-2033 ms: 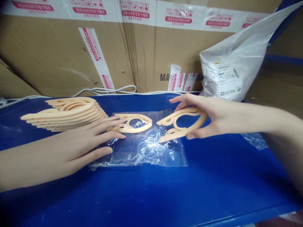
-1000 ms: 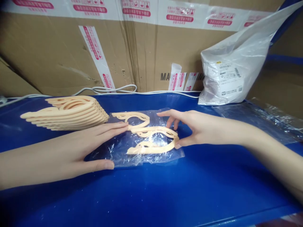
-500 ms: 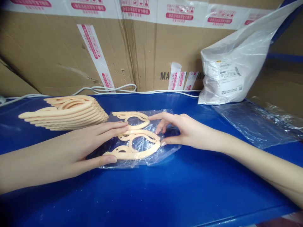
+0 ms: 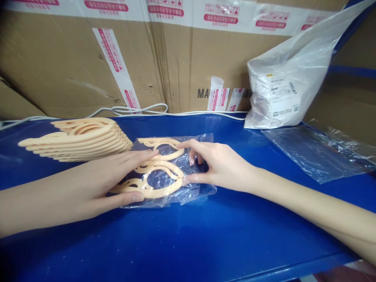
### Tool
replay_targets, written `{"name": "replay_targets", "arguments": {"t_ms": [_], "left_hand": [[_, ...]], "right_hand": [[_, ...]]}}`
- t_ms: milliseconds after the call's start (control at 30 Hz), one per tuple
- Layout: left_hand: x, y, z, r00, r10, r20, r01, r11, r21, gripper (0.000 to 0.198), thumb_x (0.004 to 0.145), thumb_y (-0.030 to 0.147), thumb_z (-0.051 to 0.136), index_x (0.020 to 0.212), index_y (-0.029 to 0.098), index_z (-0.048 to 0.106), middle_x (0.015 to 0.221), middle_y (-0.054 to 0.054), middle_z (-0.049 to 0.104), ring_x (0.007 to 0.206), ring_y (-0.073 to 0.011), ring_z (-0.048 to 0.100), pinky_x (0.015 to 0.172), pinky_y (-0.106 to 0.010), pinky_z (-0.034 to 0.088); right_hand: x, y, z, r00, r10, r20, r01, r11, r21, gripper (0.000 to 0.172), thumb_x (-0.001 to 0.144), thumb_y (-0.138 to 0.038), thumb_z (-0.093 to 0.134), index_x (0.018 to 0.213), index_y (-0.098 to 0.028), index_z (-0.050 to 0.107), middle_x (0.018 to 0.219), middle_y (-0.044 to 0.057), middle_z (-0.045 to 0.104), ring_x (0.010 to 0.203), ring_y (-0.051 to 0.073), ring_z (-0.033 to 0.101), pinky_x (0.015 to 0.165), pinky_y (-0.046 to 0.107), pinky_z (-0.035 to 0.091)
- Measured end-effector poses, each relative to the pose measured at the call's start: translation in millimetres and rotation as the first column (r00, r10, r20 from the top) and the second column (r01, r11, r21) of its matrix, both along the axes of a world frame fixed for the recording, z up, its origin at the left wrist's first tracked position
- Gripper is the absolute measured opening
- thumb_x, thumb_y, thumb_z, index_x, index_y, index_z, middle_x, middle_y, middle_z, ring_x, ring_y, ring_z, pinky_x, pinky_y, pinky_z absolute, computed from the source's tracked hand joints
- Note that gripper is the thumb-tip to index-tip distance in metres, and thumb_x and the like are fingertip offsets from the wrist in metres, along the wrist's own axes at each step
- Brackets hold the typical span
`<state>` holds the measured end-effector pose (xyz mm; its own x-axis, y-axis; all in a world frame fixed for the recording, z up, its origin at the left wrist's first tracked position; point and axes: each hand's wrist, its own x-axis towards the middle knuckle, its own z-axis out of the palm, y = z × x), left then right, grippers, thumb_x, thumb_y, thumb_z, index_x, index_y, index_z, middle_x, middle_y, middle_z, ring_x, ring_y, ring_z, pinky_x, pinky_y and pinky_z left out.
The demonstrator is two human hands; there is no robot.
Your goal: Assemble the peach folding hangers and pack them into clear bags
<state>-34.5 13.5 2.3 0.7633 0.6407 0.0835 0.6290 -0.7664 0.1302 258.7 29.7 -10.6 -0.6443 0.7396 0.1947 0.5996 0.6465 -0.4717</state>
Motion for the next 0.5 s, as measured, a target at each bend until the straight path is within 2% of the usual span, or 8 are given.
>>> {"name": "replay_targets", "arguments": {"t_ms": [100,167,333,400,500], "left_hand": [[-3,2,6.1,0.999,0.012,0.046,-0.01,0.999,-0.045,0.071,0.093,0.052,0.052,0.153,0.024,0.023,0.138,-0.011,0.058,0.111,-0.0273,0.066,0.079,-0.033,0.059],[-6,3,10.5,0.999,0.028,0.045,-0.024,0.996,-0.085,0.073,0.093,0.052,0.053,0.153,0.027,0.021,0.136,-0.009,0.06,0.111,-0.0276,0.066,0.074,-0.031,0.059],[-12,5,11.5,0.997,0.08,-0.005,-0.08,0.982,-0.174,0.072,0.089,0.058,0.057,0.15,0.033,0.028,0.145,-0.005,0.052,0.126,-0.0319,0.055,0.088,-0.037,0.056],[-13,6,8.7,0.997,0.082,-0.001,-0.081,0.98,-0.18,0.072,0.089,0.059,0.057,0.15,0.036,0.026,0.149,-0.002,0.048,0.128,-0.0299,0.053,0.093,-0.038,0.054],[-12,7,3.8,0.998,0.062,0.017,-0.058,0.983,-0.173,0.068,0.092,0.058,0.053,0.15,0.036,0.025,0.148,0.0,0.049,0.128,-0.0255,0.054,0.097,-0.037,0.052]], "right_hand": [[2,-1,-0.8,1.0,-0.01,0.024,0.009,0.999,0.04,0.07,0.078,-0.065,0.066,0.131,-0.019,0.052,0.09,0.003,0.065,0.077,0.02,0.061,0.067,0.032,0.048],[4,-2,-0.8,1.0,-0.007,0.03,0.005,0.999,0.047,0.069,0.08,-0.064,0.065,0.131,-0.02,0.052,0.09,0.002,0.065,0.078,0.019,0.061,0.067,0.032,0.048],[8,-3,5.2,0.997,0.011,0.072,-0.012,1.0,0.017,0.07,0.08,-0.058,0.068,0.136,-0.024,0.047,0.096,0.002,0.065,0.081,0.02,0.063,0.07,0.033,0.051],[12,-4,10.3,0.993,0.032,0.112,-0.031,0.999,-0.012,0.077,0.078,-0.057,0.07,0.143,-0.027,0.04,0.104,0.003,0.065,0.088,0.022,0.064,0.074,0.035,0.053],[20,-6,18.3,0.977,0.077,0.198,-0.07,0.997,-0.044,0.094,0.076,-0.057,0.072,0.153,-0.032,0.023,0.127,0.007,0.059,0.109,0.028,0.061,0.087,0.041,0.053]]}}
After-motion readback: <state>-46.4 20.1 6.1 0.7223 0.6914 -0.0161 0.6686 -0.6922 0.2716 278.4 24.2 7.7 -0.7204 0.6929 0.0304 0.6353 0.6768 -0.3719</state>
